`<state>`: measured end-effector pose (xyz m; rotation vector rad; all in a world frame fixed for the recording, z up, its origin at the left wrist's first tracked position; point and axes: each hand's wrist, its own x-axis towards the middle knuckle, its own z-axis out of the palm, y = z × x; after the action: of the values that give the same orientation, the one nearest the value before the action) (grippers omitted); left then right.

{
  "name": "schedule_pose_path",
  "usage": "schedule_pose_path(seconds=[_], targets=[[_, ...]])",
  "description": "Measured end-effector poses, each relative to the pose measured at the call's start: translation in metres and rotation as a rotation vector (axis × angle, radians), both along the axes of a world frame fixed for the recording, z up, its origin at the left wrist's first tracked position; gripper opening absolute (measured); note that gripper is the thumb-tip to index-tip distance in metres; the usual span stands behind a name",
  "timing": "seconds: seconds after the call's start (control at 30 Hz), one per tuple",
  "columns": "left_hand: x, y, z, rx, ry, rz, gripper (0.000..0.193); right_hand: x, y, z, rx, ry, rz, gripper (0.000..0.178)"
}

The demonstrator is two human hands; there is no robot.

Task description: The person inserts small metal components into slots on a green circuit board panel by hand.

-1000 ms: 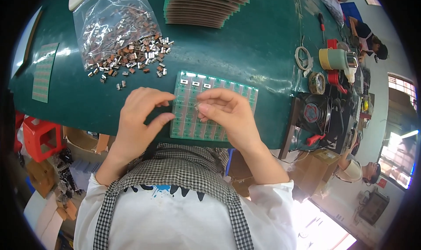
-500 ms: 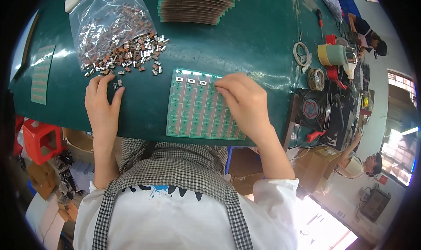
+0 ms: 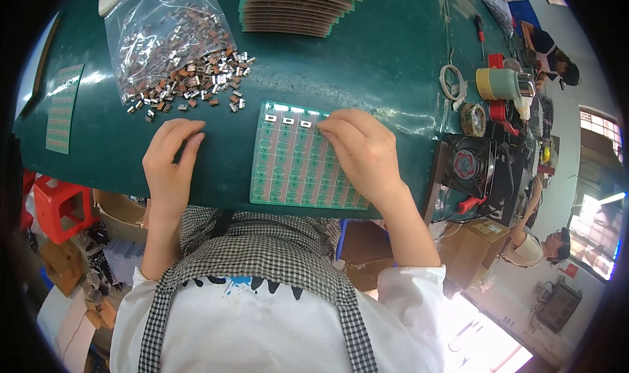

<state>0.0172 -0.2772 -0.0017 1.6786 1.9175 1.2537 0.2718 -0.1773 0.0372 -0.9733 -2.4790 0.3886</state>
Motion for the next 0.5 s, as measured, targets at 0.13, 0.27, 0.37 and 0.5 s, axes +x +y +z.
schedule_pose_path(seconds=[0.13,0.27,0.37,0.5], targets=[[0.011,-0.001,0.008,-0.035,-0.288,-0.159,0.017,-0.001,0.000,0.001,-0.012,-0.022,-0.005,0.017],[0.030,-0.003,0.016,-0.103,-0.508,-0.266,0.018,-0.001,0.001,0.004,-0.044,-0.036,-0.008,0.018],[0.038,-0.002,0.016,-0.072,-0.462,-0.397,0.018,0.002,0.000,0.000,0.003,-0.047,-0.003,0.018],[0.045,-0.004,0.015,-0.090,-0.485,-0.402,0.022,-0.002,-0.003,0.001,0.005,-0.039,-0.024,0.020]])
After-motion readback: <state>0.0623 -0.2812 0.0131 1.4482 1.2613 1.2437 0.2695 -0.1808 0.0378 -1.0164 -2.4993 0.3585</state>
